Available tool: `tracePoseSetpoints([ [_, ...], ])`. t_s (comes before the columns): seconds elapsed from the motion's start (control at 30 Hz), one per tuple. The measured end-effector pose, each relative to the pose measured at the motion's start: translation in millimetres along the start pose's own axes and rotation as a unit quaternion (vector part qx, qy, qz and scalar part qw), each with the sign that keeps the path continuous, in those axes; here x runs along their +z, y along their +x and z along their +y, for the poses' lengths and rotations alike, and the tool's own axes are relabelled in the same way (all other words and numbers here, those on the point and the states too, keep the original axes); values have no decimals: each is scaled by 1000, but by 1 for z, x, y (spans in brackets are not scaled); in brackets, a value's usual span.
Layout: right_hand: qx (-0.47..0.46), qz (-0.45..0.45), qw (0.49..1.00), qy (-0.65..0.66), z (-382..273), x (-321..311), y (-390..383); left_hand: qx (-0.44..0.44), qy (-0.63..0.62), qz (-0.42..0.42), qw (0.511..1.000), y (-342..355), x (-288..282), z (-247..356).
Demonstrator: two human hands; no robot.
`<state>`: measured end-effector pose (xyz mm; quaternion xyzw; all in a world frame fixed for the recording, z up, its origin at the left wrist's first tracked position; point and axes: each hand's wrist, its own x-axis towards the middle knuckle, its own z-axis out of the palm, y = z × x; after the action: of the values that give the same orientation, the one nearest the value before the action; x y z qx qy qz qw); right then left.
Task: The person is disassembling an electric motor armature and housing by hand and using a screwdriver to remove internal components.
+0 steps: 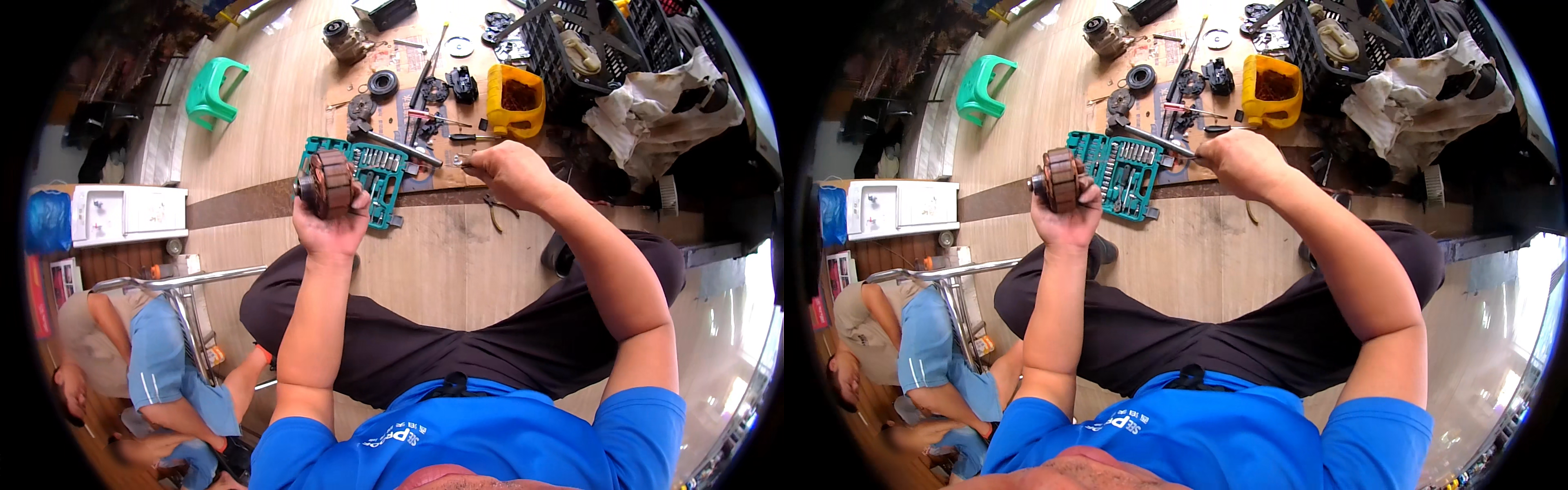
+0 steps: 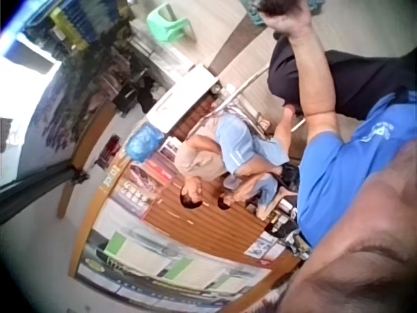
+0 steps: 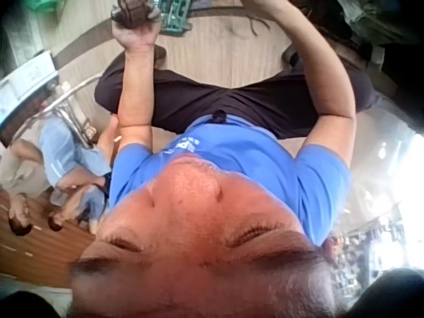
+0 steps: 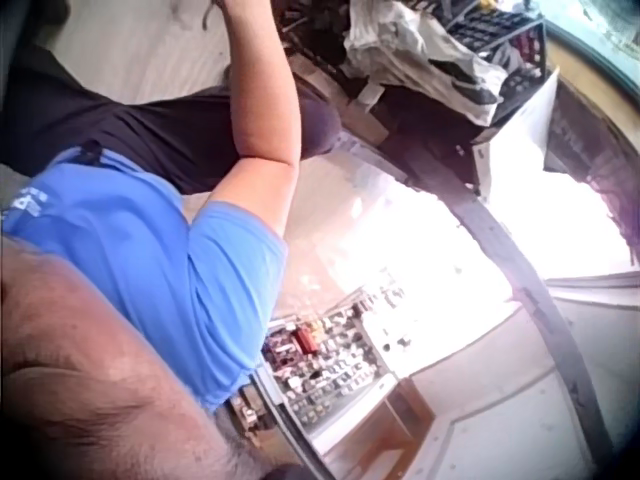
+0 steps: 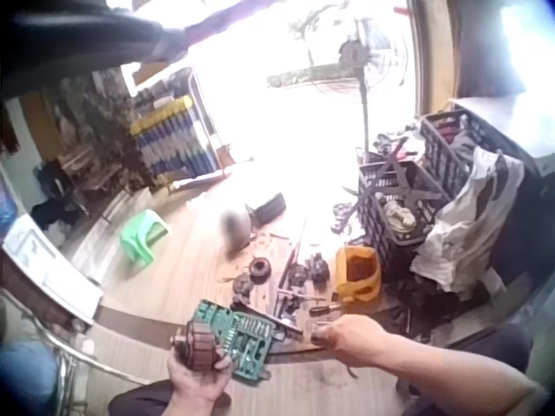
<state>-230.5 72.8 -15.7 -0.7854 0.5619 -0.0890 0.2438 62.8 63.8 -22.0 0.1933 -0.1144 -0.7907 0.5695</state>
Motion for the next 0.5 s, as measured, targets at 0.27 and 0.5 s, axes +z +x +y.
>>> tracePoseSetpoints([
  [0.27,-17,-80,996,-21,-6,-2,-12,-74,26,-34,996,-5,-2,-13],
  [0.5,-120,47,944,303,-38,17,-5,-77,88,102,988,-4,8,-38],
])
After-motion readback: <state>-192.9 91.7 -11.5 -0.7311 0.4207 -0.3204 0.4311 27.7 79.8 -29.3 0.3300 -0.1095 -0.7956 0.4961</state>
